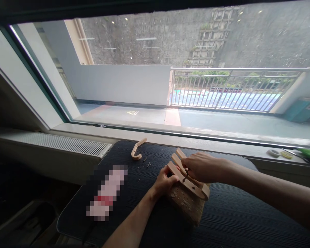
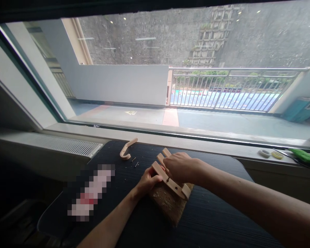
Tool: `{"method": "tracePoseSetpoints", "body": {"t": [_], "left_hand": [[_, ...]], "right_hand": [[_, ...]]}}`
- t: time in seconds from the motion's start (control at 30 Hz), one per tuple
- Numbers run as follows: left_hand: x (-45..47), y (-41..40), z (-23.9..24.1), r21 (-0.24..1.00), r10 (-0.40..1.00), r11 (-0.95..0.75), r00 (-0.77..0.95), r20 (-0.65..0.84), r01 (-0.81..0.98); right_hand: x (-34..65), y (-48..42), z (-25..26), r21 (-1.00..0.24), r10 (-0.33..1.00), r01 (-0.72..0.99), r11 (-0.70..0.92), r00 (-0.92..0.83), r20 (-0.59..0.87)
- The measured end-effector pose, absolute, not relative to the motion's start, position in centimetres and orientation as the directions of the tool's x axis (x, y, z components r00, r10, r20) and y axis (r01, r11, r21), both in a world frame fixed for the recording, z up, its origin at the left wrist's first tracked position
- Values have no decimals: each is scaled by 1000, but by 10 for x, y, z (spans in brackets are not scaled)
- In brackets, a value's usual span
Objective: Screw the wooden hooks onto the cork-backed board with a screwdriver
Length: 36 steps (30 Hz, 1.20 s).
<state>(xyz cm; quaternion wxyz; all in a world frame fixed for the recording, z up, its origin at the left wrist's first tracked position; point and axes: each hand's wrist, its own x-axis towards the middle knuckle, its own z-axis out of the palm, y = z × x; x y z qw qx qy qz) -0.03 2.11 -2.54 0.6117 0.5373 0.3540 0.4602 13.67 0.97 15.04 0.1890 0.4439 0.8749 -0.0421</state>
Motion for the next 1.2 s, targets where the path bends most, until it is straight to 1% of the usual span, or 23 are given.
{"method": "tracePoseSetpoints", "body": {"t": [0.07, 0.13, 0.2, 0.27, 0.33, 0.43, 0.53, 0.6, 0.67, 0.77, 0.83, 0.93, 1.0, 1.13, 1.2], "left_hand": [[0, 20, -23, 982, 942, 3, 330, 61, -189], [0, 20, -22, 982, 943, 8, 327, 56, -189], [0, 20, -22, 983, 947, 13, 319, 48, -185], [0, 21, -22, 983, 950, 16, 310, 41, -180], [0, 21, -24, 984, 952, 17, 305, 38, -175], [0, 23, -28, 986, 950, 12, 310, 41, -168], [1, 23, -31, 986, 946, 6, 320, 48, -167], [1, 23, -32, 985, 945, 4, 322, 52, -171], [2, 23, -30, 984, 944, 2, 326, 57, -178], [1, 21, -26, 983, 940, -5, 334, 67, -184], [1, 21, -24, 983, 940, -8, 333, 70, -184], [1, 21, -24, 984, 945, -4, 321, 61, -176], [1, 22, -25, 986, 947, 5, 317, 49, -168], [1, 23, -27, 987, 948, 16, 318, 37, -161], [0, 23, -28, 987, 948, 16, 317, 36, -159]], "right_hand": [[136, 8, 156, 46, 701, 748, 662, -595, -393], [136, 7, 157, 60, 652, 691, 721, -647, -396], [136, 7, 153, 92, 618, 630, 771, -707, -344], [137, 8, 144, 106, 591, 586, 803, -764, -258], [139, 8, 136, 117, 585, 574, 811, -788, -192], [144, 8, 128, 142, 648, 632, 762, -742, -175], [146, 9, 125, 161, 768, 752, 640, -622, -151], [145, 9, 126, 153, 822, 809, 568, -551, -144], [142, 7, 128, 151, 846, 833, 531, -513, -145], [136, 4, 136, 165, 851, 835, 525, -507, -138], [134, 2, 142, 147, 816, 804, 576, -555, -164], [135, 1, 150, 67, 688, 694, 717, -690, -224], [136, 2, 150, 20, 618, 632, 775, -750, -235], [140, 7, 139, -11, 615, 625, 781, -770, -169], [143, 9, 131, 5, 641, 646, 763, -756, -132]]}}
